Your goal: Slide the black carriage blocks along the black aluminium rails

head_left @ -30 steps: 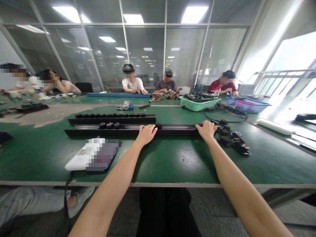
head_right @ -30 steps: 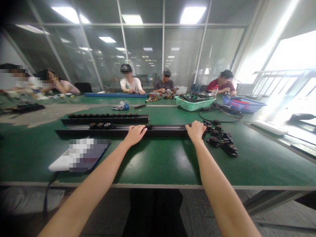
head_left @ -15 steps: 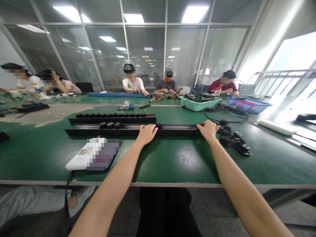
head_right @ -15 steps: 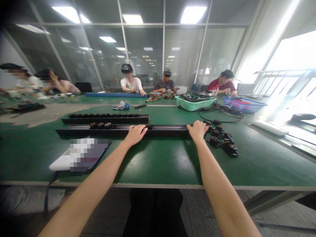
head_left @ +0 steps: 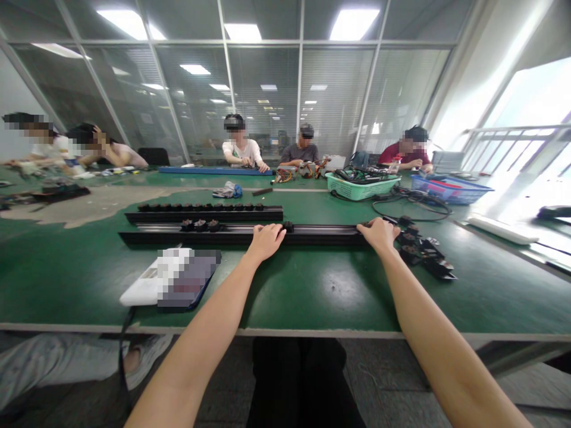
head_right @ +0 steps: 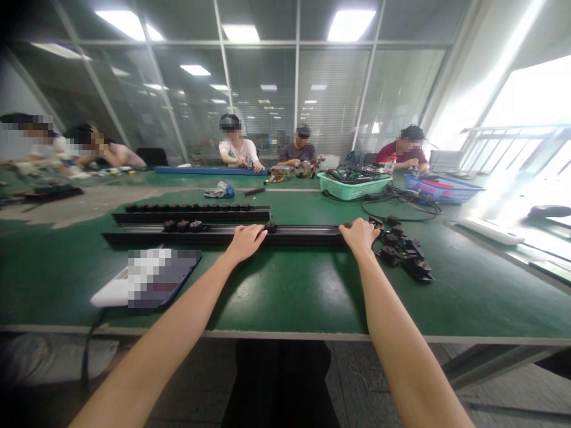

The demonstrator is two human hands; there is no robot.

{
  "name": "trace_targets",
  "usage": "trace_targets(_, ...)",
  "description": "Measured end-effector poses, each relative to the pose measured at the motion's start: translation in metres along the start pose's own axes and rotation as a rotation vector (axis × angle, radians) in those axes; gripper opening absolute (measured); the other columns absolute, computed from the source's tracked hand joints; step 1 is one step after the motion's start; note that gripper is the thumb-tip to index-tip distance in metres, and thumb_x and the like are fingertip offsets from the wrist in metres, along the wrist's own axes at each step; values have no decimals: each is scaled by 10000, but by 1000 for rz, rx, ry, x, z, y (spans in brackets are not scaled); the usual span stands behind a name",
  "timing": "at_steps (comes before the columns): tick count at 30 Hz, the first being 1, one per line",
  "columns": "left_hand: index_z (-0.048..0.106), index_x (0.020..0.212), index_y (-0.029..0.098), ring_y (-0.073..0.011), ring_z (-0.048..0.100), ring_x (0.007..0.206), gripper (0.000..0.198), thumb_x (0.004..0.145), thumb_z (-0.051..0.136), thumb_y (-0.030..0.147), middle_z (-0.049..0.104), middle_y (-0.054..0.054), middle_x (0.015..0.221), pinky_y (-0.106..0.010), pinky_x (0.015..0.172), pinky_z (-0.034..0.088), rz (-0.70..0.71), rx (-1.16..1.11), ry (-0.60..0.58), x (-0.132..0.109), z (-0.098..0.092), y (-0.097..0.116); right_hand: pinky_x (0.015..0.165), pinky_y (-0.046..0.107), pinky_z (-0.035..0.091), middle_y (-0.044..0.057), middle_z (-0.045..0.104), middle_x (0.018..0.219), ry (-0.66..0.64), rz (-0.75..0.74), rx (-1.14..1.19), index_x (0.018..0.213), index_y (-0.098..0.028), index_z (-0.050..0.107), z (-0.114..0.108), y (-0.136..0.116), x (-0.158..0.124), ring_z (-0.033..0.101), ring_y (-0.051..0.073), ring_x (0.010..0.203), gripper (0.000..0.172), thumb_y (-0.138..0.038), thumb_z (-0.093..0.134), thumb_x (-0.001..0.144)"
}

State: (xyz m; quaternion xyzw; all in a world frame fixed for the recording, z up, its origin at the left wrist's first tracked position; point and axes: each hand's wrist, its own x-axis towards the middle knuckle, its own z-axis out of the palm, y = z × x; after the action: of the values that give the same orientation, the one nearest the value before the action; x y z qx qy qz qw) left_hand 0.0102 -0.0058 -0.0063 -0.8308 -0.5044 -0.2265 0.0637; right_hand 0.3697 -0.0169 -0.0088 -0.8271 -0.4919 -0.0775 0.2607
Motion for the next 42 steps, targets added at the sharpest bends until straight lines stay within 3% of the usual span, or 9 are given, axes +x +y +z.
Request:
trace_targets(6, 635, 1252, 233, -254, 627, 1255, 359, 1103, 346, 384, 720, -100, 1317, -453, 1075, 330, -3, -6, 2, 0, -1, 0, 943, 465, 373, 196, 747, 1046, -41, 0, -26, 1060, -136, 741, 1, 2, 3, 653, 358, 1044, 441, -486, 578, 847)
trace_targets(27, 644, 1236, 252, -253, 631, 1244, 356, 1098, 345, 387, 733, -92, 1281, -448, 1078, 334, -5, -8, 7, 0, -1, 1, 908, 486, 393, 201, 739, 963, 34, 66, -1, 959, -136, 755, 6, 13, 8, 652, 359, 970, 373, -430, 565, 829)
trace_targets(42, 643, 1244, 251, -254, 631, 1243, 356, 1099, 346, 384, 730, -97, 1292, -448, 1076, 333, -9, -4, -4, -1, -4, 3, 962, 495, 379, 251, 703, 1148, 3, 109, -22, 1087, -96, 723, 9, 17, 12, 618, 377, 1116, 395, -393, 558, 885)
